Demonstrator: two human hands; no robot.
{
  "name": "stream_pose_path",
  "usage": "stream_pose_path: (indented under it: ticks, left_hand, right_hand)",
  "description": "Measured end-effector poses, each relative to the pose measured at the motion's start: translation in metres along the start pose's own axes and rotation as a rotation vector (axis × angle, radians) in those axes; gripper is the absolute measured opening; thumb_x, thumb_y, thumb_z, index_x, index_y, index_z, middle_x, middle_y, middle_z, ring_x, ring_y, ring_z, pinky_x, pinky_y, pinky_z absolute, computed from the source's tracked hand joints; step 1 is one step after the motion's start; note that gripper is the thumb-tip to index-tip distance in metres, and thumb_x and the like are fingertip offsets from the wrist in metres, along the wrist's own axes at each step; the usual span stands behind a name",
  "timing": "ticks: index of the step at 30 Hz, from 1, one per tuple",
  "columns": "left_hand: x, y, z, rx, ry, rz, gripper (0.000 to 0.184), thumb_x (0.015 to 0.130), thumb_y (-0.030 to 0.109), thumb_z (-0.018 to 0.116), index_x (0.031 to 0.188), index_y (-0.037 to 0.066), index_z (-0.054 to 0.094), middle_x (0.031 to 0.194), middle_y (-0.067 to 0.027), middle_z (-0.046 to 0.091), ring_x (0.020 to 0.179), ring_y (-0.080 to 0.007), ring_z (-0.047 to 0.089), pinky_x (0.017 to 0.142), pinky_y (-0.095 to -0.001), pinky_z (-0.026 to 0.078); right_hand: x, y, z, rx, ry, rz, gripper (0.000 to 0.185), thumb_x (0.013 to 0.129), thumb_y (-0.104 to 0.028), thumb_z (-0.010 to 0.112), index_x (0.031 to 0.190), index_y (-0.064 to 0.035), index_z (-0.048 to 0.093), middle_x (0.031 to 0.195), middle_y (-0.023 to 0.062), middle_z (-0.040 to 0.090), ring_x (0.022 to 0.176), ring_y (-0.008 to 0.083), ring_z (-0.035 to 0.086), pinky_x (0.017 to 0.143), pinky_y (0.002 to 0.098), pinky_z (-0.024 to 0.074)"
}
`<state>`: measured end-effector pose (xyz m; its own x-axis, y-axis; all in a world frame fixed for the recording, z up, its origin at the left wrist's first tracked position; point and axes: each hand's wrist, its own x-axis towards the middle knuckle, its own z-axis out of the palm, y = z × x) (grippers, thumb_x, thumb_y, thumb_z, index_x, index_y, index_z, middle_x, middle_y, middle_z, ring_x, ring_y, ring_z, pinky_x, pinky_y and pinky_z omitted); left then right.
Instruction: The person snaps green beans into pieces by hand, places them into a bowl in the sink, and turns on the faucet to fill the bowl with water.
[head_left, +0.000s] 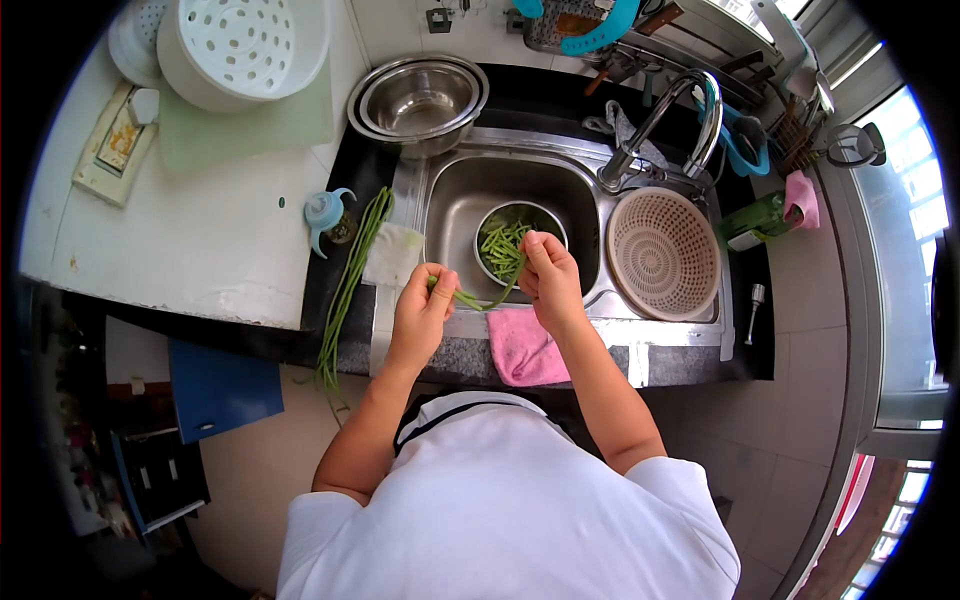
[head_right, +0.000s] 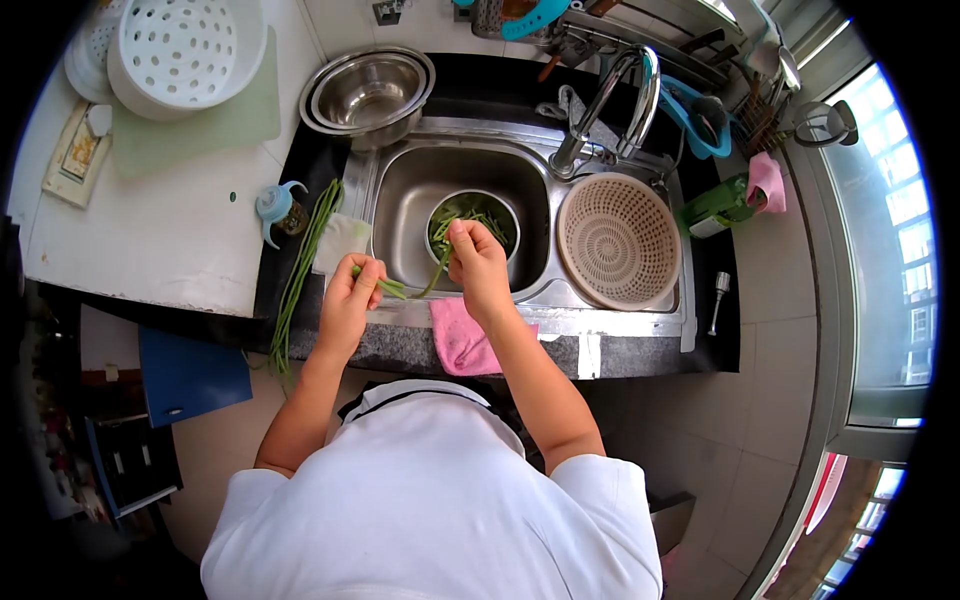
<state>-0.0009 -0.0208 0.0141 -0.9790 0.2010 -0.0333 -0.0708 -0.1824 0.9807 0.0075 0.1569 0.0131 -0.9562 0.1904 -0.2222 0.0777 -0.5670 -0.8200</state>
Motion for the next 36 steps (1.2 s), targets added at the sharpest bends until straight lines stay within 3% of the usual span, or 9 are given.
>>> stream_pose_path:
  ticks: [6,15,18,21,24,28,31,34,36]
  left_hand:
    - [0.007,0.005,0.009,0.063,-0.442,-0.354,0.013,0.089,0.016,0.053,0.094,0.004,0.053,0.071,0.0035,0.048,0.055,-0.0029,0.036,0.048,-0.0174,0.028]
    - [0.01,-0.012,0.001,-0.345,-0.472,-0.586,0.016,0.089,0.019,0.054,0.093,0.003,0.055,0.075,0.0019,0.05,0.053,-0.0023,0.037,0.048,-0.0166,0.031]
    - [0.007,-0.018,0.004,-0.555,-0.4,-0.636,0.017,0.09,0.022,0.053,0.089,0.005,0.055,0.074,0.002,0.05,0.052,-0.0032,0.036,0.049,-0.0165,0.031]
    - [0.013,-0.027,0.002,-0.847,-0.302,-0.631,0.018,0.09,0.025,0.052,0.086,0.007,0.053,0.074,0.0022,0.05,0.051,-0.0043,0.035,0.049,-0.0167,0.03]
    - [0.026,-0.039,-0.015,-1.043,-0.246,-0.591,0.02,0.092,0.026,0.048,0.084,0.008,0.051,0.075,0.0017,0.049,0.052,-0.0049,0.035,0.05,-0.0175,0.031]
    - [0.043,-0.043,-0.014,-0.706,-0.063,-0.57,0.016,0.092,0.021,0.047,0.09,0.006,0.051,0.077,-0.0001,0.05,0.057,-0.0047,0.039,0.049,-0.0192,0.034]
    - [0.092,-0.068,0.0,-0.656,-0.156,-0.576,0.019,0.09,0.022,0.051,0.094,0.004,0.053,0.083,-0.0034,0.054,0.066,-0.0105,0.047,0.059,-0.0233,0.04]
    - [0.117,-0.065,0.037,-0.398,-0.073,-0.57,0.037,0.087,0.033,0.053,0.109,0.003,0.05,0.104,-0.0085,0.053,0.088,-0.0189,0.051,0.077,-0.0328,0.042]
    - [0.124,-0.076,0.037,-0.003,0.092,-0.524,0.061,0.082,0.046,0.055,0.127,0.006,0.041,0.132,-0.0136,0.039,0.116,-0.0285,0.04,0.099,-0.0402,0.03]
  right_hand:
    - [-0.003,0.003,0.012,-0.079,-0.099,0.106,0.023,0.089,-0.026,0.055,0.078,-0.0062,0.051,0.056,-0.0063,0.035,0.046,0.0021,0.027,0.042,0.0196,0.02]
    - [-0.012,0.007,0.015,-0.254,-0.082,-0.094,0.021,0.092,-0.024,0.049,0.086,-0.0053,0.054,0.057,-0.0057,0.038,0.048,0.0022,0.028,0.043,0.0183,0.0211]
    - [-0.02,0.011,0.021,-0.377,-0.004,-0.337,0.019,0.093,-0.021,0.047,0.087,-0.004,0.054,0.062,-0.0024,0.043,0.051,0.0039,0.034,0.045,0.0183,0.0263]
    - [-0.033,0.012,0.025,-0.81,-0.143,-1.001,0.01,0.09,-0.01,0.048,0.089,-0.0004,0.052,0.069,0.0076,0.049,0.056,0.0145,0.046,0.052,0.0248,0.0379]
    - [-0.044,0.012,0.02,-0.68,-0.016,-0.907,0.011,0.091,-0.011,0.047,0.09,-0.0011,0.051,0.07,0.0053,0.049,0.056,0.012,0.045,0.051,0.0231,0.037]
    - [0.0,0.003,-0.008,-0.005,0.161,-0.13,0.017,0.093,-0.021,0.04,0.083,-0.0077,0.045,0.069,0.0029,0.047,0.049,0.0076,0.035,0.042,0.0203,0.0259]
    - [0.05,0.006,-0.037,0.081,0.243,-0.045,0.014,0.087,-0.018,0.038,0.081,-0.0085,0.045,0.069,0.0034,0.049,0.046,0.0096,0.036,0.041,0.0223,0.0278]
    - [0.094,0.03,-0.077,-0.382,0.288,-0.144,0.034,0.091,-0.031,0.039,0.104,-0.0029,0.053,0.09,0.011,0.057,0.079,0.0195,0.056,0.071,0.0285,0.0433]
    - [0.096,0.039,-0.1,-0.76,0.46,-0.108,0.045,0.092,-0.036,0.038,0.119,-0.0013,0.049,0.111,0.0144,0.055,0.105,0.0235,0.051,0.091,0.0302,0.0363]
